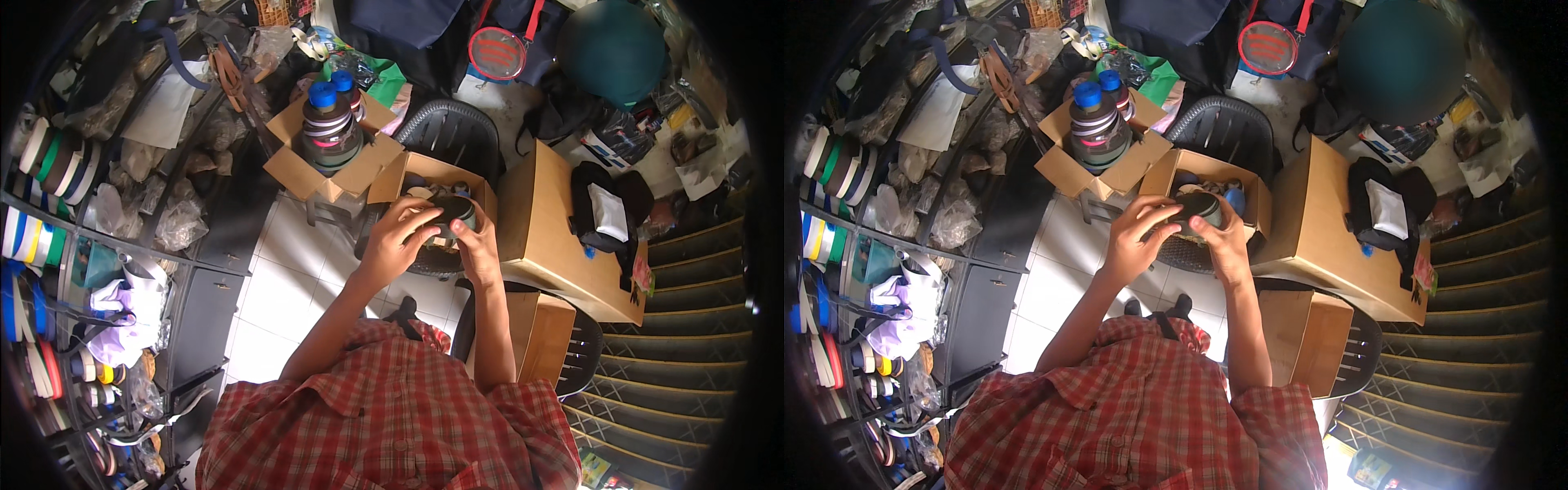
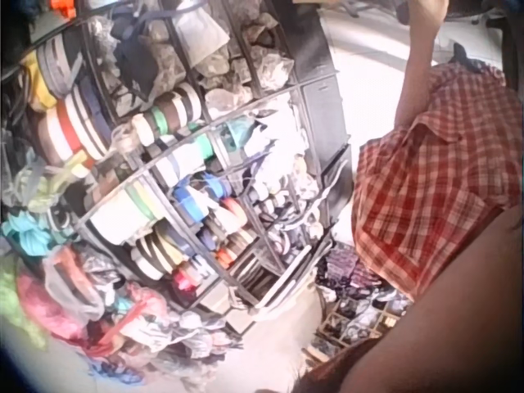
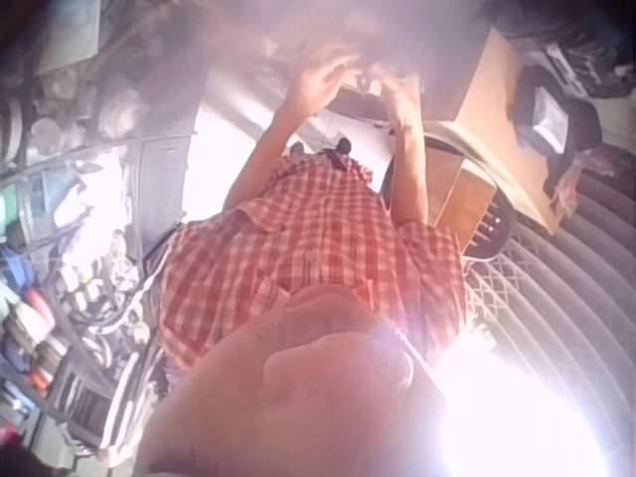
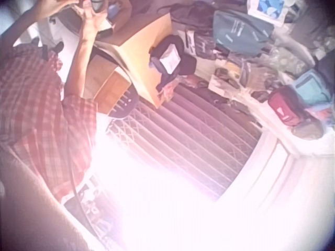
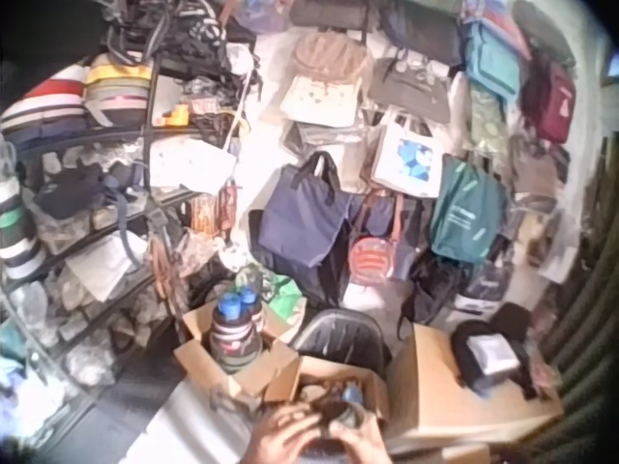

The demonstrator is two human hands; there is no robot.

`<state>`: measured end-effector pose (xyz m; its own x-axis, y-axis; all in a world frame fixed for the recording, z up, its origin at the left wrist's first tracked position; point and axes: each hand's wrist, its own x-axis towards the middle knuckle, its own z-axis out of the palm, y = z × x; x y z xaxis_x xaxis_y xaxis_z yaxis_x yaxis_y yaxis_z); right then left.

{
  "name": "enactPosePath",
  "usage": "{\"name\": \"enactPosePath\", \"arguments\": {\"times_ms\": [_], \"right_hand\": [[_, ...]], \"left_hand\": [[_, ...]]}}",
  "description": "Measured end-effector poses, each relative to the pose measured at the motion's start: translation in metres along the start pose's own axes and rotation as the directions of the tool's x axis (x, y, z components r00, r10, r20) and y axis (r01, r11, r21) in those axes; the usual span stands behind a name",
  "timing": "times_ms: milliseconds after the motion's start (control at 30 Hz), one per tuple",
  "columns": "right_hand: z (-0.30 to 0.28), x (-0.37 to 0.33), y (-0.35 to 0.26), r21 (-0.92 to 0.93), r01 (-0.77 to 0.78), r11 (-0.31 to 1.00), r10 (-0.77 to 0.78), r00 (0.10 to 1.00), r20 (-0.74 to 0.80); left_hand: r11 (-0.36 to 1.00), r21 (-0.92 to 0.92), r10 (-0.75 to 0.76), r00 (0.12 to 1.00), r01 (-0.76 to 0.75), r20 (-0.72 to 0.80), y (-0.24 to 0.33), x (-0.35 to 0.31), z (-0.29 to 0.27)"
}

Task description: The person handles a roll of green webbing, unrolls a section to check its quality, and manipulates a black strap with a buckle in a cluttered storage room.

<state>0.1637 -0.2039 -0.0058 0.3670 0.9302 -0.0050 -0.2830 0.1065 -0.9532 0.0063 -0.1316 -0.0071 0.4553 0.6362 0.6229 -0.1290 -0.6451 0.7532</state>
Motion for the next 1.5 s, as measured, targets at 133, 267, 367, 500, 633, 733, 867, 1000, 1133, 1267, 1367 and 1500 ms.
{"name": "enactPosePath", "arguments": {"times_ms": [133,267,367,500,633,733,867,1000,1133,1267,1367,1500], "right_hand": [[-0.006,-0.003,0.003,0.143,0.035,0.989,-0.032,0.999,-0.019],[-0.014,-0.007,0.012,0.184,0.03,0.982,-0.034,0.999,0.017],[-0.024,-0.007,0.025,0.196,0.045,0.98,-0.037,0.998,-0.04],[-0.01,-0.011,0.028,0.437,-0.127,0.89,0.101,0.991,0.084],[-0.015,-0.011,0.03,0.541,-0.202,0.816,0.133,0.977,0.165],[-0.018,-0.008,0.031,0.527,-0.182,0.83,0.15,0.983,0.104],[-0.041,-0.006,0.042,-0.055,-0.022,0.998,0.01,0.977,-0.212],[-0.036,-0.015,0.021,-0.325,0.119,0.938,-0.175,0.973,-0.148],[-0.056,-0.012,0.013,-0.269,0.104,0.958,-0.156,0.971,-0.181],[-0.089,-0.009,0.01,-0.042,0.154,0.987,-0.16,0.935,-0.318],[-0.106,-0.004,0.002,0.169,0.241,0.956,-0.17,0.92,-0.353],[-0.126,0.0,-0.004,0.568,0.186,0.801,-0.056,0.97,-0.237]], "left_hand": [[0.977,-0.147,-0.17,0.98,0.154,-0.102,0.002,-0.006,0.007],[0.976,-0.055,-0.214,0.977,0.212,-0.026,0.004,-0.006,0.007],[0.988,0.067,-0.14,0.99,0.139,0.009,0.002,-0.006,0.008],[0.766,-0.421,-0.478,0.869,0.485,0.13,-0.013,-0.016,0.02],[0.714,-0.521,-0.386,0.884,0.467,0.263,-0.025,-0.022,0.03],[0.653,-0.588,-0.443,0.871,0.477,0.214,-0.022,-0.022,0.039],[0.765,-0.45,-0.497,0.867,0.461,0.043,-0.024,-0.018,0.05],[0.763,-0.512,-0.494,0.867,0.395,-0.066,-0.03,-0.019,0.072],[0.771,-0.465,-0.48,0.877,0.435,0.024,-0.03,-0.019,0.092],[0.873,-0.289,-0.42,0.907,0.393,-0.034,-0.019,-0.008,0.116],[0.976,-0.02,-0.216,0.975,0.215,-0.059,-0.001,0.011,0.134],[0.985,-0.039,-0.167,0.985,0.169,0.036,0.002,0.028,0.161]]}}
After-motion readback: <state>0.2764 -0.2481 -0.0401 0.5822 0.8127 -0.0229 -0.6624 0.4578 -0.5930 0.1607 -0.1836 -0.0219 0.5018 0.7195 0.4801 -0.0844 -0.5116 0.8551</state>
